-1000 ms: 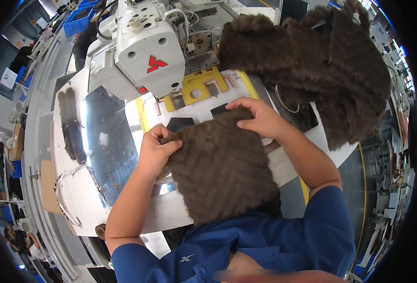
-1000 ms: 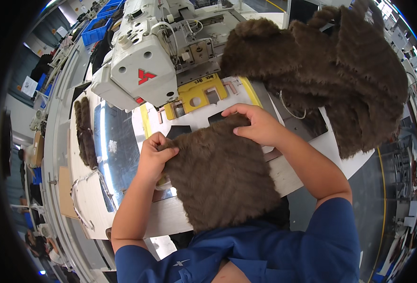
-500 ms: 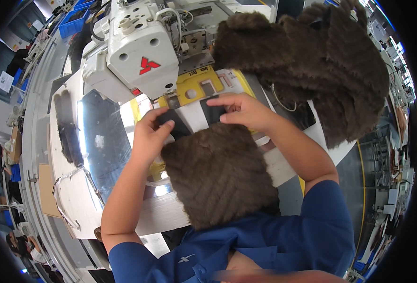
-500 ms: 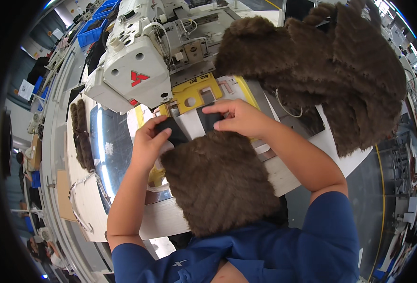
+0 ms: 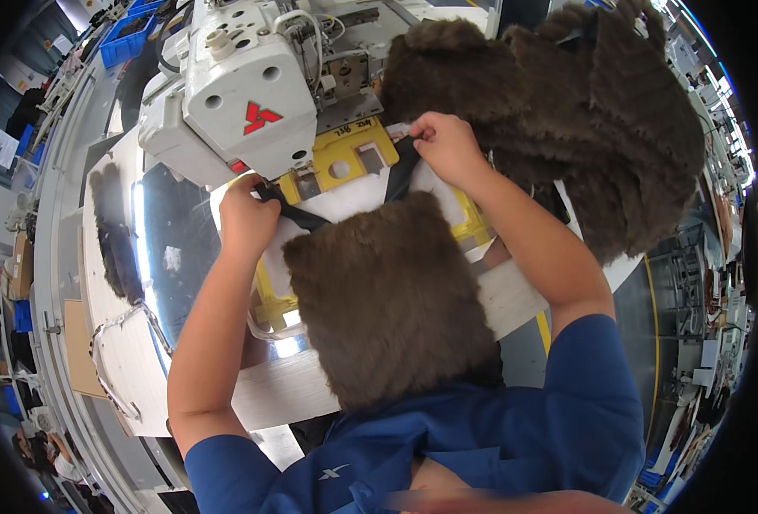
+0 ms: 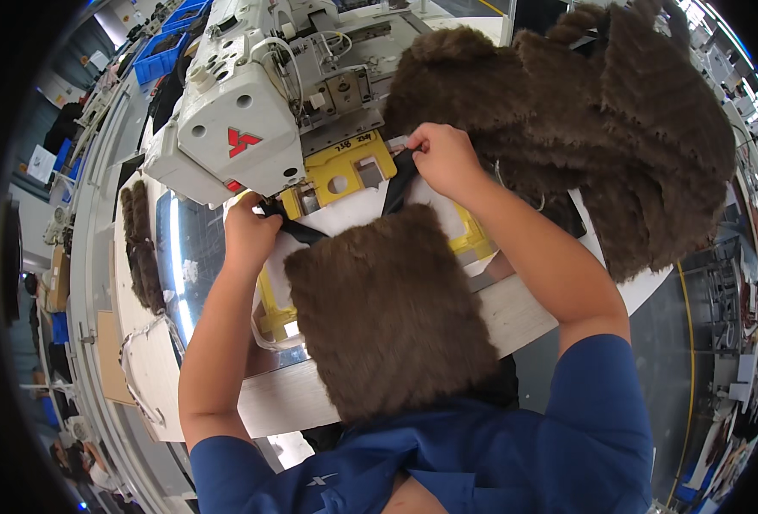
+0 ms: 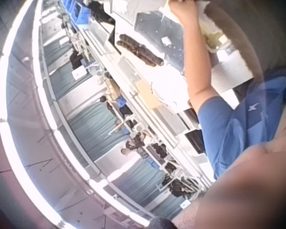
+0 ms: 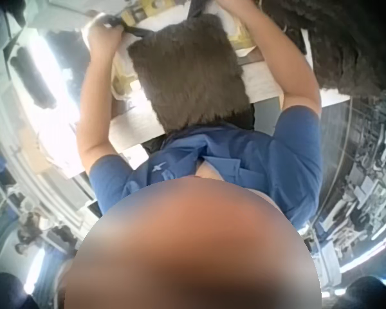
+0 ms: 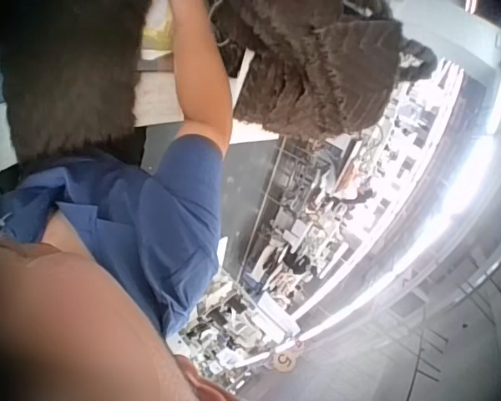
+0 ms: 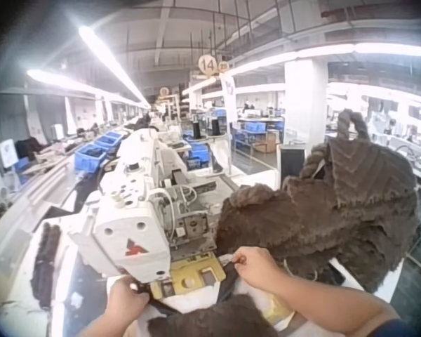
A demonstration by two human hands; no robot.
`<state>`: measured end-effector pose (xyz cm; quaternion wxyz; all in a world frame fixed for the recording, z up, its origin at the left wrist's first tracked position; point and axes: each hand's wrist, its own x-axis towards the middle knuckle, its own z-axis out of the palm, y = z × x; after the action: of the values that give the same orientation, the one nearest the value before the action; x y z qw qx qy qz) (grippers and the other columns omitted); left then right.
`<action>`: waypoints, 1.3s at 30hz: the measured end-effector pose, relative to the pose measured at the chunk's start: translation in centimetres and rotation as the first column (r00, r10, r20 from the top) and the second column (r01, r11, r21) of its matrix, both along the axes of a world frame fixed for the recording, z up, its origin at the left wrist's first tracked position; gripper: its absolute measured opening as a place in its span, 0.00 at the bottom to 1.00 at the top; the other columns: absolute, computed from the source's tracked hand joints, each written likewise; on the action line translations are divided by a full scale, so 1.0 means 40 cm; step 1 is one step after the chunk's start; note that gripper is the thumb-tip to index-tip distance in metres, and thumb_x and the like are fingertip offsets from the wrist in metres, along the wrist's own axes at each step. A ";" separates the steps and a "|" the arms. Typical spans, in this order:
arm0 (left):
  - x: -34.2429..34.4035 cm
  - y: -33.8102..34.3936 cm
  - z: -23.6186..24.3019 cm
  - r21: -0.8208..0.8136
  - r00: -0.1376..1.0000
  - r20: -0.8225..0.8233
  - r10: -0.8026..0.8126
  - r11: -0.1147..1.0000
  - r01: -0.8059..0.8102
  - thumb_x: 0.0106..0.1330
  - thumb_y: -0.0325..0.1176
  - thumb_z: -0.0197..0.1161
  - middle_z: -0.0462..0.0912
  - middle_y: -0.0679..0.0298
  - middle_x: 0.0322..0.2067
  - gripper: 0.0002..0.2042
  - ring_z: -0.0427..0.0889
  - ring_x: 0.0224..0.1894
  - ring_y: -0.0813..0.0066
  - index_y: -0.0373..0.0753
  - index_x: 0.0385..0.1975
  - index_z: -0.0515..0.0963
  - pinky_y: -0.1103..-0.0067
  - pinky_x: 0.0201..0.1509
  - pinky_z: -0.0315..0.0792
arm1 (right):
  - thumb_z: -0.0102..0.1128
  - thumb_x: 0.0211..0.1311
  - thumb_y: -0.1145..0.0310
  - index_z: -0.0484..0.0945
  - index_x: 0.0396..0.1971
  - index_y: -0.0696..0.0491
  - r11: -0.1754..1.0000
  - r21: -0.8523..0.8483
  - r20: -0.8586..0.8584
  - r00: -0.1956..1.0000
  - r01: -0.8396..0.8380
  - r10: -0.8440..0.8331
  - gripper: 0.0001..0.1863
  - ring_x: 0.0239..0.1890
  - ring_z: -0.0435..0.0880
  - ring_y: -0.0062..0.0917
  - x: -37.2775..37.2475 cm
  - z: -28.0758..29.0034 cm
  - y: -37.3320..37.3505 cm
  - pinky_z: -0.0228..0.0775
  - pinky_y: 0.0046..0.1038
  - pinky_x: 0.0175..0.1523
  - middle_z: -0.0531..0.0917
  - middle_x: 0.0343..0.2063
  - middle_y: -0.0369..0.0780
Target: Sewing pieces of brown textured fur fabric using an industrial sewing machine.
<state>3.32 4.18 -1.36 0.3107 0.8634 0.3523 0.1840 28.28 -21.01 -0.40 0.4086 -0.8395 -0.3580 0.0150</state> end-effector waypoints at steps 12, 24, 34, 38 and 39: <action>0.041 0.080 -0.032 -0.367 0.904 0.378 0.198 0.929 -0.050 0.67 0.31 0.74 0.88 0.56 0.51 0.21 0.87 0.51 0.68 0.30 0.57 0.80 0.70 0.54 0.80 | 0.70 0.65 0.69 0.81 0.54 0.55 0.996 0.075 0.281 0.958 0.040 -0.060 0.18 0.50 0.88 0.47 0.059 0.016 0.112 0.81 0.42 0.54 0.87 0.45 0.50; -0.155 -0.171 0.076 -0.837 0.932 0.236 0.274 0.545 0.051 0.67 0.29 0.75 0.77 0.53 0.57 0.37 0.81 0.51 0.71 0.35 0.73 0.62 0.75 0.49 0.77 | 0.75 0.67 0.66 0.78 0.59 0.56 0.975 0.199 -0.712 0.669 -0.101 0.215 0.23 0.53 0.83 0.29 -0.125 0.002 -0.167 0.78 0.31 0.55 0.79 0.57 0.43; -0.138 -0.191 0.052 -0.302 0.953 -0.120 -0.278 0.925 0.231 0.65 0.21 0.64 0.90 0.60 0.39 0.34 0.85 0.36 0.77 0.42 0.75 0.72 0.76 0.44 0.79 | 0.72 0.66 0.67 0.83 0.46 0.59 0.937 -0.268 -0.403 0.909 -0.223 0.101 0.14 0.32 0.86 0.31 -0.174 0.049 -0.156 0.76 0.35 0.41 0.88 0.29 0.43; -0.119 -0.205 0.092 -0.173 0.893 -0.328 -0.307 0.949 0.263 0.62 0.28 0.60 0.89 0.43 0.34 0.35 0.89 0.36 0.52 0.46 0.75 0.73 0.66 0.51 0.81 | 0.73 0.66 0.62 0.84 0.43 0.58 0.914 -0.338 -0.310 0.944 -0.225 0.118 0.15 0.32 0.86 0.31 -0.155 0.048 -0.148 0.76 0.36 0.40 0.88 0.29 0.44; -0.110 -0.209 0.104 -0.172 0.869 -0.379 -0.319 0.947 0.273 0.62 0.29 0.59 0.89 0.43 0.34 0.36 0.89 0.38 0.48 0.45 0.76 0.72 0.63 0.52 0.81 | 0.73 0.66 0.61 0.84 0.41 0.58 0.918 -0.316 -0.252 0.954 -0.239 0.162 0.15 0.32 0.86 0.31 -0.136 0.048 -0.147 0.75 0.36 0.40 0.88 0.29 0.44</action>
<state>-1.07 -4.17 2.79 0.3045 0.9074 0.2817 -0.0672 22.85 -26.88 1.51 0.2894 -0.8495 -0.3867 0.2123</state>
